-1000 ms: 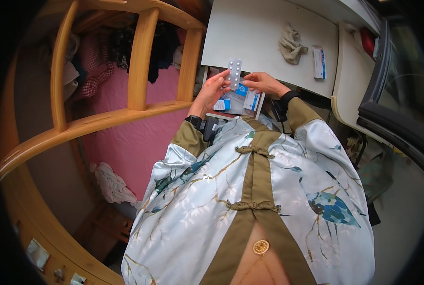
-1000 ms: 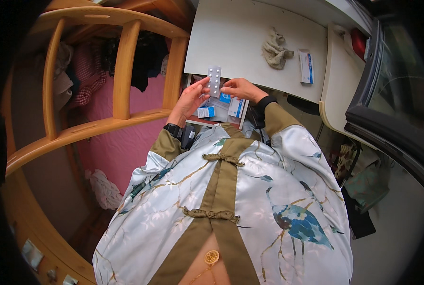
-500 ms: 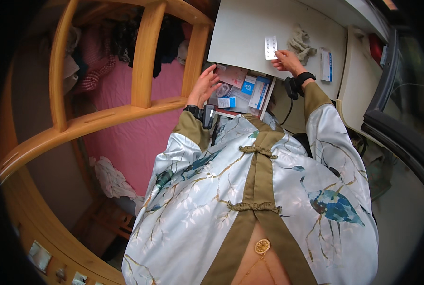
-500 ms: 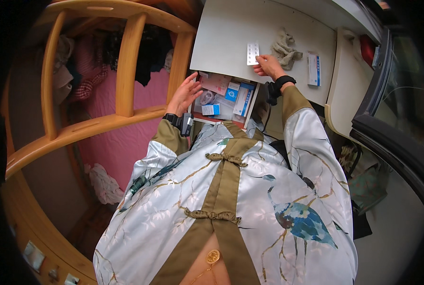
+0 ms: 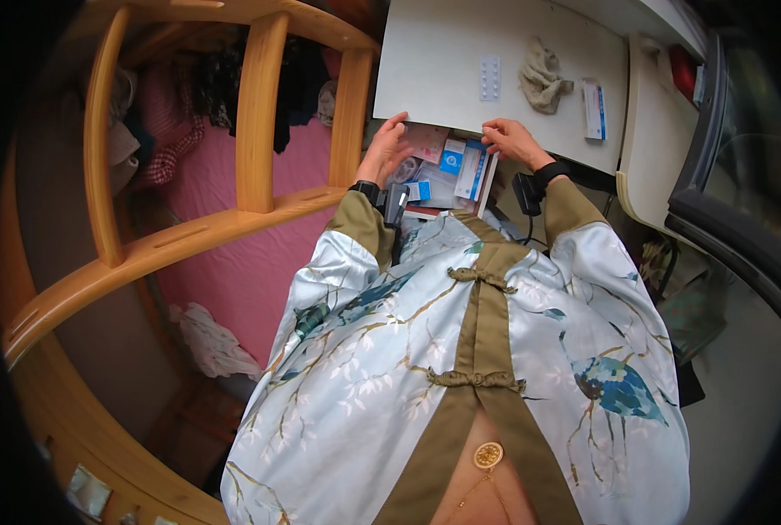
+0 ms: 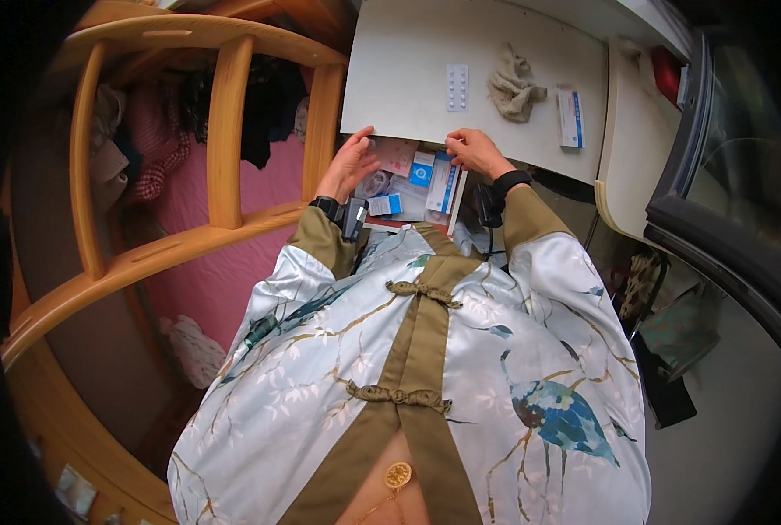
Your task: The person sorts through various items in a desk drawer, including medicine boxes, a small pink bowl, a handwritten notepad, and a package of eyebrow stencils.
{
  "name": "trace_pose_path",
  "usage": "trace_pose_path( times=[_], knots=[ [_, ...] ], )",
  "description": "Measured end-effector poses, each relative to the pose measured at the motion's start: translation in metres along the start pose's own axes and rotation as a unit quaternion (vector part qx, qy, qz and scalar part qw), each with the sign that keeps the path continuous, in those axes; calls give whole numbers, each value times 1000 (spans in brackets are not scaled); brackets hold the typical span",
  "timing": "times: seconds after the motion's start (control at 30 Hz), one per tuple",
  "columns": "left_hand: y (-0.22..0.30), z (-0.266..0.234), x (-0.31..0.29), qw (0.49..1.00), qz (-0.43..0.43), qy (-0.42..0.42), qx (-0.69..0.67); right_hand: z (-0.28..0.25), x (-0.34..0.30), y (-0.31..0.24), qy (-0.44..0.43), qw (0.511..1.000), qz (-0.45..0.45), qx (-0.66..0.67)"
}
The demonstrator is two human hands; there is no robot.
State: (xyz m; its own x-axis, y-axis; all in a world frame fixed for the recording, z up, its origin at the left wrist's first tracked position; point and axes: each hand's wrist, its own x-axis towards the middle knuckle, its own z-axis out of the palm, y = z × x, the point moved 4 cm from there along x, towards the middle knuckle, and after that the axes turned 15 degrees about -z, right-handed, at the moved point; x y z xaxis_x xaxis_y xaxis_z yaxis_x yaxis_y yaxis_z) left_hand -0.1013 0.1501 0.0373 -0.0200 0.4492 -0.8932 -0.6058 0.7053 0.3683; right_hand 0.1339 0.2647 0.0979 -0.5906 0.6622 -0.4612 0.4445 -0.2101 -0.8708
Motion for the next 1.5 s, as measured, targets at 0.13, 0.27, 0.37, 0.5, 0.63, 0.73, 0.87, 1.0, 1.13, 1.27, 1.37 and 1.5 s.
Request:
trace_pose_path(
  times=[0.13,0.27,0.37,0.5,0.63,0.73,0.87,1.0,1.13,1.27,1.37,1.5],
  knots=[
    [-2,-3,0,999,-17,-6,34,21,-1,3,-26,1000,-14,-8],
    [-7,-8,3,999,0,24,46,24,-6,3,-35,999,-12,3],
    [-11,-1,4,996,6,54,76,21,-11,1,-32,999,-8,2],
    [-12,2,10,987,19,84,132,22,-15,1,-34,999,-3,-3],
    [-15,-12,9,990,-5,77,116,23,-19,-1,-47,999,-2,-1],
    [-14,-19,-6,991,40,82,100,24,-16,-7,-60,998,-8,-4],
    [-15,-17,-42,979,97,48,172,38,-16,-44,-28,988,-149,-13],
    [10,18,-92,983,167,-57,54,45,-8,-73,-24,936,-336,-104],
    [45,33,-128,969,225,-84,-51,43,-20,-103,-47,938,-329,-93],
    [61,42,-139,963,256,-77,-41,40,-40,-131,-87,935,-334,-87],
    [65,48,-142,966,255,-32,-30,41,-50,-142,-103,928,-348,-79],
    [71,59,-142,957,288,-36,-15,30,-48,-142,-51,932,-352,-71]
  ],
)
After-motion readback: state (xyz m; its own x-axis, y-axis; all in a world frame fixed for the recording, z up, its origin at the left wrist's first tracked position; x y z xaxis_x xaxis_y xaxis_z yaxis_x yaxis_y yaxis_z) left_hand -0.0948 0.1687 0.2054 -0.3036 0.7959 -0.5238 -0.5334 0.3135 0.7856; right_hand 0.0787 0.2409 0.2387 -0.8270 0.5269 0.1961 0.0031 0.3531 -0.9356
